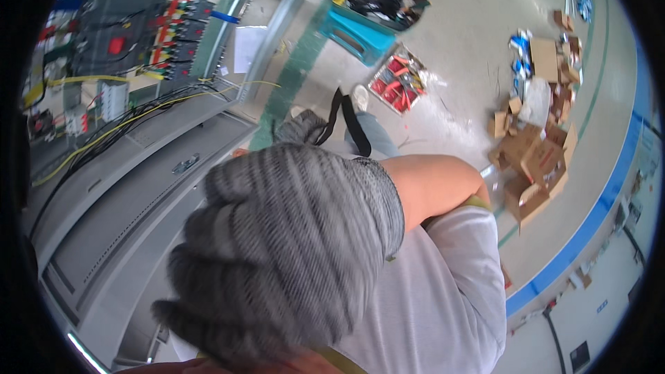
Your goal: The person works inside an open electrical cabinet, manipulating and organizing multiple colored wires. They use a yellow handheld tool to strip or crimp wire ends and connect them to terminals. The person occasionally reaches down to a nearby stool to retrieve additional tools or materials before resuming work on the wiring.
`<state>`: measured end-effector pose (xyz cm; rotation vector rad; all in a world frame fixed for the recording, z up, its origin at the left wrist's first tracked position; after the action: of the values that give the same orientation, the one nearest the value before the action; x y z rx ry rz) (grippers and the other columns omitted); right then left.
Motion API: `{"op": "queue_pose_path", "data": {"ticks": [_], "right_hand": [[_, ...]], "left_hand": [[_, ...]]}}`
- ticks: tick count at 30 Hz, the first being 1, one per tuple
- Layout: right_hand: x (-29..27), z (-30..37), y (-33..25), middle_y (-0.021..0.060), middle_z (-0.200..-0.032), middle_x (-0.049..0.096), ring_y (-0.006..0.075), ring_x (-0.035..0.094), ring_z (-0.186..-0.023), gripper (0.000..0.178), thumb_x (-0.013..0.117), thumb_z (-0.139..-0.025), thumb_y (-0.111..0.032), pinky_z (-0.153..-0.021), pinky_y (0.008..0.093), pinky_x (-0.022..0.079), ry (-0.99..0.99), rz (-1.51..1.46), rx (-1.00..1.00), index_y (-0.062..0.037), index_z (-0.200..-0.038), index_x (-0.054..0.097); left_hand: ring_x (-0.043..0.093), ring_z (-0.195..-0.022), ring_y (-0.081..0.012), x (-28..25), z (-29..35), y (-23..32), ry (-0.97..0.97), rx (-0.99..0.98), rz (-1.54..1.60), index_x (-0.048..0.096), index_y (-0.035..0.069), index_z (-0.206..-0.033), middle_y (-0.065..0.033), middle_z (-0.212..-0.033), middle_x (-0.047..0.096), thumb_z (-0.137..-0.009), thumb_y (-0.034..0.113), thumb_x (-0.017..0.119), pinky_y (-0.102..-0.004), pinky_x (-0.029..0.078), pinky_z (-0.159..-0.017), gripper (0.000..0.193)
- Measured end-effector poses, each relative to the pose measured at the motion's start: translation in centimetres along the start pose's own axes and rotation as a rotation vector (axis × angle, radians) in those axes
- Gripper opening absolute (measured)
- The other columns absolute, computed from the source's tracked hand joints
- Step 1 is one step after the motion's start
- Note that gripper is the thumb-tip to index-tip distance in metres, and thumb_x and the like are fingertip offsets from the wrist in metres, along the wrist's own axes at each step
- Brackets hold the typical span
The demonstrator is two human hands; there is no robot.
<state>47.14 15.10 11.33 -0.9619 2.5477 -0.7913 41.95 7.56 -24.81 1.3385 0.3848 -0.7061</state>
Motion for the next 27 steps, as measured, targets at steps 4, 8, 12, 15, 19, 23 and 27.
{"op": "queue_pose_path", "data": {"ticks": [4, 8, 12, 15, 19, 23, 27], "right_hand": [[-4.7, 2.4, 1.7, 0.0069, -0.076, 0.066, 0.0202, 0.063, -0.068, 0.027, 0.069, -0.075, -0.021, -0.058, 0.0352, 0.049, 0.068, -0.005, 0.112, -0.0035, -0.096, 0.069], [-4.5, 5.3, 5.3, 0.0115, -0.093, 0.061, 0.0266, 0.062, -0.083, 0.023, 0.054, -0.084, -0.014, -0.065, 0.0379, 0.051, -0.312, -0.017, 0.115, -0.0032, -0.103, 0.06], [-4.4, 14.8, 15.6, 0.0104, -0.097, 0.063, 0.028, 0.063, -0.091, 0.036, 0.061, -0.081, -0.02, -0.077, 0.0401, 0.05, -0.334, 0.045, 0.563, -0.0066, -0.114, 0.059], [-5.0, 23.7, 20.9, 0.0104, -0.095, 0.063, 0.03, 0.064, -0.091, 0.029, 0.063, -0.077, -0.015, -0.076, 0.042, 0.051, -0.519, 0.197, 1.038, -0.0096, -0.106, 0.064], [-6.5, 37.2, 22.7, 0.0137, -0.087, 0.063, 0.0344, 0.062, -0.085, 0.025, 0.057, -0.079, -0.01, -0.074, 0.0423, 0.049, -0.522, 0.284, 1.285, -0.0083, -0.103, 0.064], [-9.2, 42.0, 23.1, 0.0158, -0.086, 0.064, 0.0355, 0.062, -0.084, 0.022, 0.056, -0.082, -0.011, -0.075, 0.0439, 0.049, -0.308, 0.414, 1.4, -0.0084, -0.102, 0.065], [-12.8, 45.8, 26.7, 0.0179, -0.09, 0.065, 0.0363, 0.062, -0.087, 0.019, 0.055, -0.086, -0.015, -0.076, 0.0444, 0.048, -0.002, 0.56, 1.448, -0.0068, -0.101, 0.065]], "left_hand": [[0.06, -0.089, -0.0333, 2.9, -4.4, 2.2, -0.042, 0.045, 0.078, 0.06, 0.008, -0.1, -0.0133, -0.098, 0.058, -0.09, 0.021, 0.053, -0.042, 0.048, -0.076, 0.017], [0.06, -0.099, -0.0307, 6.0, -4.2, 0.4, -0.131, -0.216, 0.122, 0.06, 0.008, -0.108, -0.0133, -0.107, 0.06, -0.09, 0.024, 0.052, -0.0401, 0.047, -0.083, 0.026], [0.058, -0.101, -0.0321, 9.8, -4.7, -3.9, -0.399, -0.184, -0.082, 0.059, 0.007, -0.111, -0.0153, -0.111, 0.059, -0.091, 0.025, 0.051, -0.0401, 0.046, -0.088, 0.029], [0.058, -0.103, -0.0332, 15.8, -3.2, -9.3, -0.501, -0.064, -0.221, 0.058, 0.006, -0.113, -0.0168, -0.113, 0.059, -0.092, 0.026, 0.051, -0.0402, 0.045, -0.091, 0.031], [0.058, -0.098, -0.0346, 13.4, -7.9, -5.1, -0.588, -0.188, -0.195, 0.059, 0.006, -0.108, -0.0175, -0.104, 0.059, -0.091, 0.025, 0.052, -0.0405, 0.046, -0.089, 0.027], [0.059, -0.094, -0.0349, 12.2, -12.6, -6.7, -0.409, -0.121, 0.018, 0.06, 0.007, -0.102, -0.0158, -0.098, 0.06, -0.088, 0.02, 0.057, -0.0418, 0.047, -0.083, 0.019], [0.059, -0.092, -0.0336, 10.2, -17.5, -8.4, -0.276, -0.045, -0.039, 0.059, 0.007, -0.099, -0.015, -0.098, 0.06, -0.086, 0.018, 0.059, -0.0412, 0.047, -0.081, 0.016]]}}
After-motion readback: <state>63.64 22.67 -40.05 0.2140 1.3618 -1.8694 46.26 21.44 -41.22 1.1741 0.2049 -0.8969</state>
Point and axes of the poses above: each hand's wrist, its own z-axis away from the middle knuckle, its own x-axis out of the palm, y = z × x, the point moved 9 cm from there along -z, towards the middle knuckle
